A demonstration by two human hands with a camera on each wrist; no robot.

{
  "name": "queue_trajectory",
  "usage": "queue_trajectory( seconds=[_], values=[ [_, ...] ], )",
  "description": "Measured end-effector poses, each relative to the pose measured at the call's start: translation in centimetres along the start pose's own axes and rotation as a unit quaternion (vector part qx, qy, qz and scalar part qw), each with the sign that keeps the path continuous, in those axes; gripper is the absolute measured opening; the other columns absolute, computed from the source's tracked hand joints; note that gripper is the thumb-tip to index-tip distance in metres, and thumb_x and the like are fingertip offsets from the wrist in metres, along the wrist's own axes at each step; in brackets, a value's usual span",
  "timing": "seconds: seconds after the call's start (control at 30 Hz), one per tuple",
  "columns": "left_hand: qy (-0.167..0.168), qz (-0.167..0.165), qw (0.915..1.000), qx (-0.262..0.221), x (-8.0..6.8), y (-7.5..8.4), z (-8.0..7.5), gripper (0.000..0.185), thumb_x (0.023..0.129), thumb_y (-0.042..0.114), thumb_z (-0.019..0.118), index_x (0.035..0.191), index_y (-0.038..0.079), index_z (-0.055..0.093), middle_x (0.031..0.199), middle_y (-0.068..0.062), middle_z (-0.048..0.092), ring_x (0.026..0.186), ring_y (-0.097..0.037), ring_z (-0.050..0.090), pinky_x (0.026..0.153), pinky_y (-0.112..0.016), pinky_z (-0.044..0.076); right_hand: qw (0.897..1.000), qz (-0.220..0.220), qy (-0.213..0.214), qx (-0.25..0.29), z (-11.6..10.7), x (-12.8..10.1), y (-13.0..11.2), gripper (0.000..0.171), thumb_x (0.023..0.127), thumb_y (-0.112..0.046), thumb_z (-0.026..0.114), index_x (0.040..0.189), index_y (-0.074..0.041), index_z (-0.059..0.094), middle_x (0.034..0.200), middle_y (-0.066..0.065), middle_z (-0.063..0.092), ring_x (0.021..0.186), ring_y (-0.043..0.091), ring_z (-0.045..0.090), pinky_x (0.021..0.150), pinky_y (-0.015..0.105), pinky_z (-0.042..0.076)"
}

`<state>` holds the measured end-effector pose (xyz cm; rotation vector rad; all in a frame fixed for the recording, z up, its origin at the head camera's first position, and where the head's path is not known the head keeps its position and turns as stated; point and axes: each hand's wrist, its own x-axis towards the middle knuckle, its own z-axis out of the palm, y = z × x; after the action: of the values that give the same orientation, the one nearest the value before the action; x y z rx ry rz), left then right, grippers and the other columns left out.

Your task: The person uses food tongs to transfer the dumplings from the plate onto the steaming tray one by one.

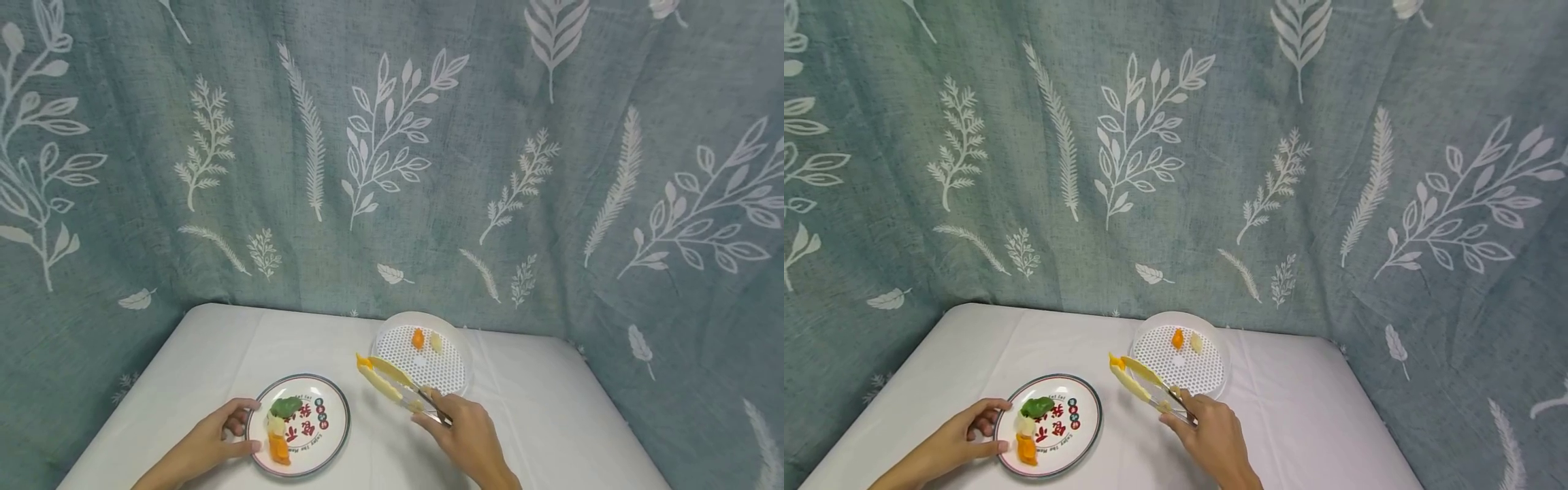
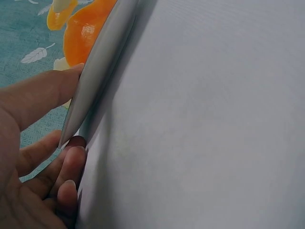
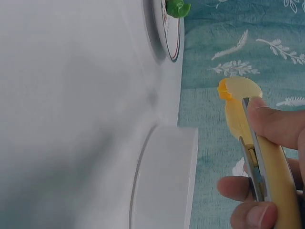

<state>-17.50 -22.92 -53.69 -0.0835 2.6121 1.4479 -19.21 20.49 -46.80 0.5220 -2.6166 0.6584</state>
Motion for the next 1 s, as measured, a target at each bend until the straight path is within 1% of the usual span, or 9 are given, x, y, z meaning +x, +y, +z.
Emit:
queue_trajectory(
  seconds=[0.27,0.43,0.57,0.63,0.7,0.8,0.87,0.93,1.0],
  values=[
    [0.013,-0.009,0.9998,0.011,-0.1,0.3,0.1,0.082,0.066,0.035,0.097,0.134,0.008,0.059,0.107,-0.001,0.058,0.091,-0.018,0.049,0.077,-0.032,0.040,0.999,0.043,-0.002,-0.024,-0.2,0.8,1.7,0.057,0.082,-0.049,0.083,0.122,-0.010,0.076,0.061,-0.013,0.039,0.055,0.003,0.035,0.051,0.024,0.032],
    [0.014,-0.010,0.9998,0.004,-0.1,0.1,0.2,0.083,0.065,0.037,0.097,0.133,0.009,0.060,0.106,-0.002,0.057,0.092,-0.019,0.049,0.076,-0.031,0.040,0.997,0.060,-0.001,-0.041,0.1,1.4,3.0,0.055,0.084,-0.049,0.082,0.123,-0.011,0.076,0.059,-0.010,0.035,0.055,0.006,0.032,0.051,0.025,0.030],
    [0.015,-0.004,0.9999,0.003,0.0,-0.1,0.2,0.084,0.065,0.040,0.097,0.134,0.008,0.059,0.106,-0.002,0.057,0.091,-0.019,0.049,0.076,-0.031,0.040,0.996,0.077,-0.007,-0.049,0.4,2.0,3.7,0.057,0.085,-0.051,0.081,0.124,-0.009,0.075,0.060,-0.009,0.038,0.055,0.008,0.034,0.052,0.027,0.030],
    [0.015,-0.005,0.9999,0.003,0.0,-0.1,0.2,0.085,0.065,0.040,0.097,0.134,0.008,0.060,0.106,-0.002,0.057,0.091,-0.019,0.049,0.076,-0.030,0.040,0.995,0.087,-0.009,-0.055,0.6,2.3,4.0,0.059,0.085,-0.052,0.080,0.124,-0.008,0.074,0.061,-0.009,0.045,0.056,0.009,0.037,0.052,0.027,0.031],
    [0.012,-0.005,0.9999,-0.002,0.0,-0.1,0.2,0.084,0.065,0.039,0.097,0.134,0.008,0.059,0.107,-0.002,0.057,0.091,-0.019,0.049,0.076,-0.030,0.040,0.994,0.092,-0.006,-0.057,0.8,2.6,4.3,0.059,0.085,-0.051,0.081,0.124,-0.007,0.074,0.064,-0.007,0.054,0.057,0.011,0.041,0.051,0.029,0.033],
    [0.006,-0.002,1.0000,-0.004,0.0,-0.1,0.1,0.083,0.066,0.038,0.096,0.134,0.008,0.059,0.107,-0.002,0.057,0.092,-0.019,0.048,0.076,-0.030,0.040,0.993,0.090,-0.002,-0.072,1.3,3.2,4.9,0.059,0.085,-0.051,0.081,0.123,-0.006,0.075,0.081,0.004,0.072,0.064,0.014,0.056,0.056,0.035,0.045],
    [0.002,0.000,1.0000,-0.005,0.0,-0.1,0.0,0.082,0.068,0.037,0.096,0.135,0.008,0.058,0.108,-0.002,0.057,0.092,-0.019,0.048,0.076,-0.031,0.040,0.993,0.086,-0.004,-0.078,1.7,3.7,5.2,0.060,0.085,-0.050,0.081,0.123,-0.005,0.074,0.094,0.011,0.076,0.072,0.020,0.065,0.062,0.041,0.051],
    [0.000,0.004,1.0000,-0.002,0.0,-0.1,0.0,0.082,0.068,0.037,0.096,0.135,0.007,0.058,0.109,-0.002,0.057,0.092,-0.019,0.048,0.077,-0.032,0.040,0.992,0.086,-0.007,-0.087,2.0,4.2,5.4,0.060,0.086,-0.051,0.080,0.124,-0.005,0.074,0.104,0.014,0.076,0.081,0.026,0.070,0.069,0.046,0.054],
    [-0.001,0.002,1.0000,-0.003,0.0,-0.1,0.0,0.082,0.069,0.037,0.095,0.135,0.007,0.058,0.109,-0.002,0.057,0.091,-0.018,0.048,0.077,-0.032,0.040,0.992,0.089,-0.013,-0.090,2.1,4.7,5.7,0.061,0.087,-0.052,0.079,0.126,-0.005,0.073,0.106,0.016,0.075,0.086,0.031,0.071,0.071,0.049,0.055]
  ],
)
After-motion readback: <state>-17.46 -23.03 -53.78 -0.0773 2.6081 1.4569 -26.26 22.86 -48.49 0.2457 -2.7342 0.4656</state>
